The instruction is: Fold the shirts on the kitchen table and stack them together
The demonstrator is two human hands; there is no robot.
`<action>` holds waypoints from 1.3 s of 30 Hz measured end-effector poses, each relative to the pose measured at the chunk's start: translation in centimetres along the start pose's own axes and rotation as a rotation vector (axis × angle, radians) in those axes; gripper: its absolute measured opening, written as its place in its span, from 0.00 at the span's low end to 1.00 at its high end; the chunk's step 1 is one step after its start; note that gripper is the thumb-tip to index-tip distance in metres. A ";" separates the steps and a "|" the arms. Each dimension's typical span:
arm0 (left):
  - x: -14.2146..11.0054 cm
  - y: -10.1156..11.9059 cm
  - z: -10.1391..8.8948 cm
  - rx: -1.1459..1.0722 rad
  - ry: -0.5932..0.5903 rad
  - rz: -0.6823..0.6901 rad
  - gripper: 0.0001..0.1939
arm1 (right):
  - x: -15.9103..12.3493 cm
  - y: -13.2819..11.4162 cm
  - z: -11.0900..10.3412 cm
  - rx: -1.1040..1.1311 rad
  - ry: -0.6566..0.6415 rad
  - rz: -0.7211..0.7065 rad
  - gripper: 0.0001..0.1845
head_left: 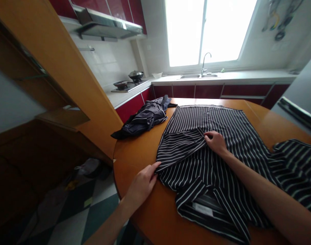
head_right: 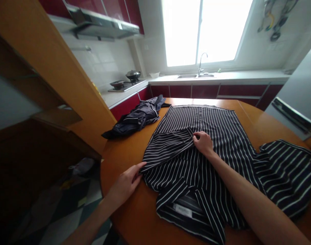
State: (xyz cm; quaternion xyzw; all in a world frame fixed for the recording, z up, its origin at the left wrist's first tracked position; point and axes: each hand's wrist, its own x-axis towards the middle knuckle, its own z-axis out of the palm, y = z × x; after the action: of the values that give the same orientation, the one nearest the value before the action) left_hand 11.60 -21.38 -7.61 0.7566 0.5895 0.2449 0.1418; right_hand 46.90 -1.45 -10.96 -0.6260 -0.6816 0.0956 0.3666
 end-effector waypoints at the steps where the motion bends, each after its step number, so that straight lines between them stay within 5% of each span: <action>1: -0.2 0.0 -0.2 0.025 -0.028 -0.003 0.21 | 0.0 0.0 0.0 0.006 0.005 0.000 0.14; 6: 0.4 1.1 -1.6 0.122 -0.017 0.008 0.09 | 0.0 0.1 0.1 0.010 0.011 -0.008 0.12; 12: 2.3 0.7 -0.9 0.066 0.000 0.126 0.13 | 0.0 0.4 0.1 0.015 -0.002 -0.006 0.10; 18: 2.2 -0.2 0.1 -0.115 0.236 0.042 0.15 | 0.2 0.4 0.1 0.164 0.050 -0.051 0.09; 26: 0.4 -1.4 0.2 -0.004 0.072 0.129 0.17 | 0.1 -0.1 -1.5 -0.152 -0.033 -0.133 0.07; 29: 0.2 -1.4 -0.4 0.030 0.074 0.175 0.16 | -0.5 -3.0 -3.4 -0.228 0.007 -0.241 0.07; 31: 0.1 -1.5 -0.7 0.037 0.051 0.247 0.11 | -2.3 -6.4 -4.7 -0.125 -0.109 -0.345 0.07; 35: 0.3 -2.0 -0.9 -0.002 0.016 0.329 0.10 | -10.0 -13.6 -5.7 0.057 -0.542 -0.602 0.09; 39: 0.7 -2.9 -1.0 -0.052 -0.022 0.347 0.11 | -16.8 -16.7 -4.2 -0.090 -0.621 -0.694 0.12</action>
State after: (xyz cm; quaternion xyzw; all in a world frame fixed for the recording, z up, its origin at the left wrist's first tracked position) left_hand 8.80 -20.04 -8.12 0.8457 0.4421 0.2723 0.1235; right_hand 35.52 -21.69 -4.51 -0.3180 -0.9316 0.1206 0.1280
